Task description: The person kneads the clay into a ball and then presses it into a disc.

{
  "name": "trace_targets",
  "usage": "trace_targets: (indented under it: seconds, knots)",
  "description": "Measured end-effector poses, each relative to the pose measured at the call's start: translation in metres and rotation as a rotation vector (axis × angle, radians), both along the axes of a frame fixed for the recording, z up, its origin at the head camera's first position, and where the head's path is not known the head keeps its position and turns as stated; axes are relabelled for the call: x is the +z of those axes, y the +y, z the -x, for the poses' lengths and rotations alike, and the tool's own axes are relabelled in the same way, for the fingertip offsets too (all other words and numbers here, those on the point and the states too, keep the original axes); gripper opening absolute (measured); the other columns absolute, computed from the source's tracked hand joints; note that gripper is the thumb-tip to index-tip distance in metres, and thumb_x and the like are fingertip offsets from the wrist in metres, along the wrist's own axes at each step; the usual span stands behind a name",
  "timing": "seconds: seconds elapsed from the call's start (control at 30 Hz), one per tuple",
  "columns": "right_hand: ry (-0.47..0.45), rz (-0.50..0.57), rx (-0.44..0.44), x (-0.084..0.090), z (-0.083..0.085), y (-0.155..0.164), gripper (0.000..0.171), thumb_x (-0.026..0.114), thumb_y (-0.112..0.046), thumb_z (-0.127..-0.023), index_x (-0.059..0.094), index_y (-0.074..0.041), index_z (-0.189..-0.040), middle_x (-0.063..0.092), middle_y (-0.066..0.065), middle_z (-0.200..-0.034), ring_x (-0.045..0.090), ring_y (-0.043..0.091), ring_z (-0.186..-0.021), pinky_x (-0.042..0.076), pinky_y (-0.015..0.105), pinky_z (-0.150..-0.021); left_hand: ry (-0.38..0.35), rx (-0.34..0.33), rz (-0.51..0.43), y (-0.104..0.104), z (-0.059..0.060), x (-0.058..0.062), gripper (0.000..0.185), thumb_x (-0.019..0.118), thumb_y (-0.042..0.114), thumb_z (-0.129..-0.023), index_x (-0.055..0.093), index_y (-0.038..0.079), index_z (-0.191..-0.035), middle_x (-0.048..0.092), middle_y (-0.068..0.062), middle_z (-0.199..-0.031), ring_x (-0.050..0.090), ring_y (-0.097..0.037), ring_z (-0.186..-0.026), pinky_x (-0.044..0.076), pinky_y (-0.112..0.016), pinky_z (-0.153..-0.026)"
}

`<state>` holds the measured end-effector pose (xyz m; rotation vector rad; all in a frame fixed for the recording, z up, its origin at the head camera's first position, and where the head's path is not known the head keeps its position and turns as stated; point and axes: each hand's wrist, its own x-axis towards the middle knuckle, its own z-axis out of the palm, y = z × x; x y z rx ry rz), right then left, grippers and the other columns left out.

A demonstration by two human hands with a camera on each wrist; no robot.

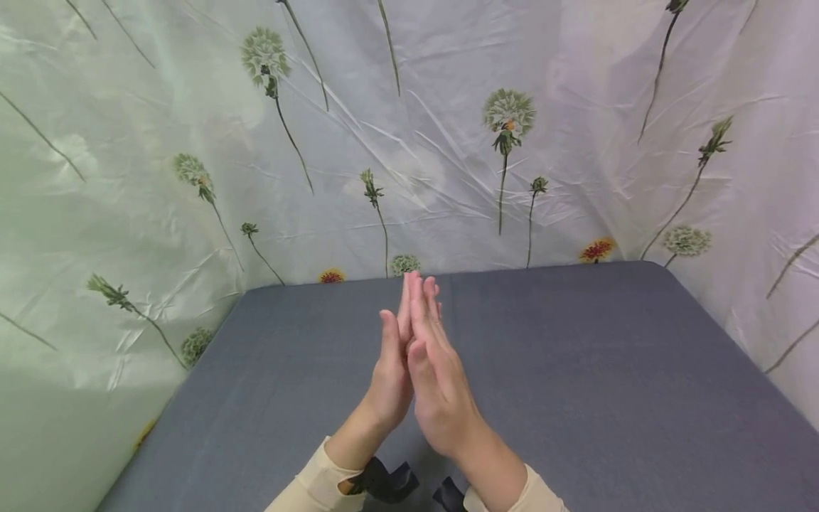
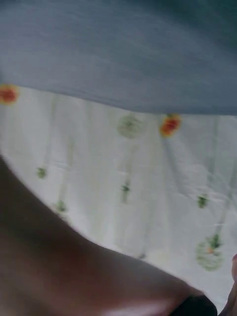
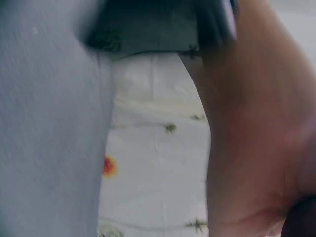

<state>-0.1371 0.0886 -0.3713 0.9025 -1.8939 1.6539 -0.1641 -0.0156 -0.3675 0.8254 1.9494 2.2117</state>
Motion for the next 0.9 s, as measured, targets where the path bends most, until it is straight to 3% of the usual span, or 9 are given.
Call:
trace_targets:
  seconds: [0.1, 0.2, 0.27, 0.43, 0.53, 0.67, 0.73, 0.77, 0.9]
  knots:
    - [-0.05, 0.048, 0.002, 0.003, 0.008, 0.012, 0.064, 0.007, -0.043, -0.119, 0.007, -0.01, -0.173, 0.009, 0.004, -0.182, 0.0, 0.022, -0.17, 0.006, 0.017, -0.132, 0.059, -0.029, 0.076, 0.01, -0.01, 0.0, 0.077, -0.006, 0.072, -0.106, -0.019, 0.031, -0.17, 0.0, 0.013, -0.181, 0.006, -0.014, -0.169, 0.01, -0.056, -0.135]
    - [-0.126, 0.07, 0.01, 0.003, 0.012, 0.022, 0.065, 0.007, -0.048, -0.118, 0.002, -0.015, -0.174, 0.005, -0.001, -0.183, 0.008, 0.012, -0.167, 0.025, 0.013, -0.125, 0.102, -0.015, 0.162, 0.015, -0.019, 0.0, 0.073, -0.009, 0.067, -0.108, -0.021, 0.029, -0.169, -0.003, 0.01, -0.181, 0.002, -0.016, -0.169, 0.009, -0.059, -0.133]
    - [-0.17, 0.076, 0.027, 0.001, 0.015, 0.024, 0.065, 0.007, -0.05, -0.117, 0.001, -0.018, -0.174, 0.003, -0.003, -0.183, 0.032, 0.005, -0.158, 0.041, 0.011, -0.111, 0.111, 0.011, 0.186, 0.015, -0.022, 0.002, 0.072, -0.01, 0.067, -0.108, -0.02, 0.03, -0.17, -0.006, 0.009, -0.181, 0.0, -0.018, -0.169, 0.008, -0.061, -0.133]
    - [-0.182, 0.048, 0.066, -0.009, 0.016, 0.016, 0.063, 0.006, -0.044, -0.118, 0.001, -0.014, -0.174, 0.003, 0.007, -0.183, 0.063, -0.002, -0.124, 0.053, 0.015, -0.095, 0.1, 0.076, 0.113, 0.005, -0.019, 0.012, 0.075, -0.006, 0.074, -0.105, -0.017, 0.037, -0.17, -0.006, 0.01, -0.181, 0.001, -0.022, -0.169, 0.012, -0.064, -0.131]
    - [-0.164, 0.021, 0.1, -0.015, 0.012, 0.001, 0.06, 0.005, -0.037, -0.119, 0.0, -0.012, -0.173, 0.003, 0.009, -0.182, 0.051, 0.005, -0.146, 0.046, 0.015, -0.11, 0.108, 0.139, 0.076, -0.007, -0.014, 0.019, 0.079, -0.002, 0.081, -0.102, -0.015, 0.042, -0.169, -0.001, 0.01, -0.181, 0.006, -0.022, -0.169, 0.014, -0.064, -0.131]
    - [-0.155, -0.008, 0.159, -0.019, 0.0, -0.018, 0.057, 0.008, -0.03, -0.12, -0.002, -0.015, -0.174, -0.001, 0.003, -0.183, 0.001, 0.015, -0.169, 0.013, 0.013, -0.129, 0.087, 0.218, 0.027, -0.022, -0.003, 0.025, 0.081, 0.002, 0.086, -0.1, -0.013, 0.046, -0.169, 0.007, 0.013, -0.181, 0.007, -0.015, -0.169, 0.023, -0.052, -0.13]
    - [-0.163, -0.013, 0.168, -0.018, -0.005, -0.023, 0.056, 0.009, -0.028, -0.12, -0.001, -0.017, -0.174, -0.003, -0.001, -0.183, -0.006, 0.017, -0.169, 0.003, 0.013, -0.13, 0.069, 0.234, 0.009, -0.028, 0.003, 0.024, 0.083, 0.004, 0.087, -0.098, -0.012, 0.046, -0.169, 0.01, 0.013, -0.18, 0.006, -0.014, -0.169, 0.039, -0.042, -0.121]
    - [-0.166, -0.014, 0.169, -0.017, -0.008, -0.024, 0.056, 0.01, -0.027, -0.12, 0.0, -0.018, -0.174, -0.004, -0.002, -0.183, -0.008, 0.017, -0.169, 0.001, 0.013, -0.13, 0.061, 0.237, 0.006, -0.029, 0.006, 0.023, 0.084, 0.004, 0.088, -0.098, -0.012, 0.046, -0.169, 0.011, 0.013, -0.18, 0.006, -0.015, -0.169, 0.048, -0.037, -0.107]
    - [-0.136, -0.026, 0.136, -0.012, -0.013, -0.023, 0.056, 0.011, -0.028, -0.12, 0.002, -0.017, -0.174, -0.002, 0.0, -0.183, -0.012, 0.018, -0.169, -0.002, 0.014, -0.13, 0.019, 0.19, -0.012, -0.026, 0.014, 0.014, 0.085, 0.006, 0.085, -0.1, -0.011, 0.042, -0.171, 0.012, 0.007, -0.181, 0.01, -0.022, -0.169, 0.048, -0.045, -0.116]
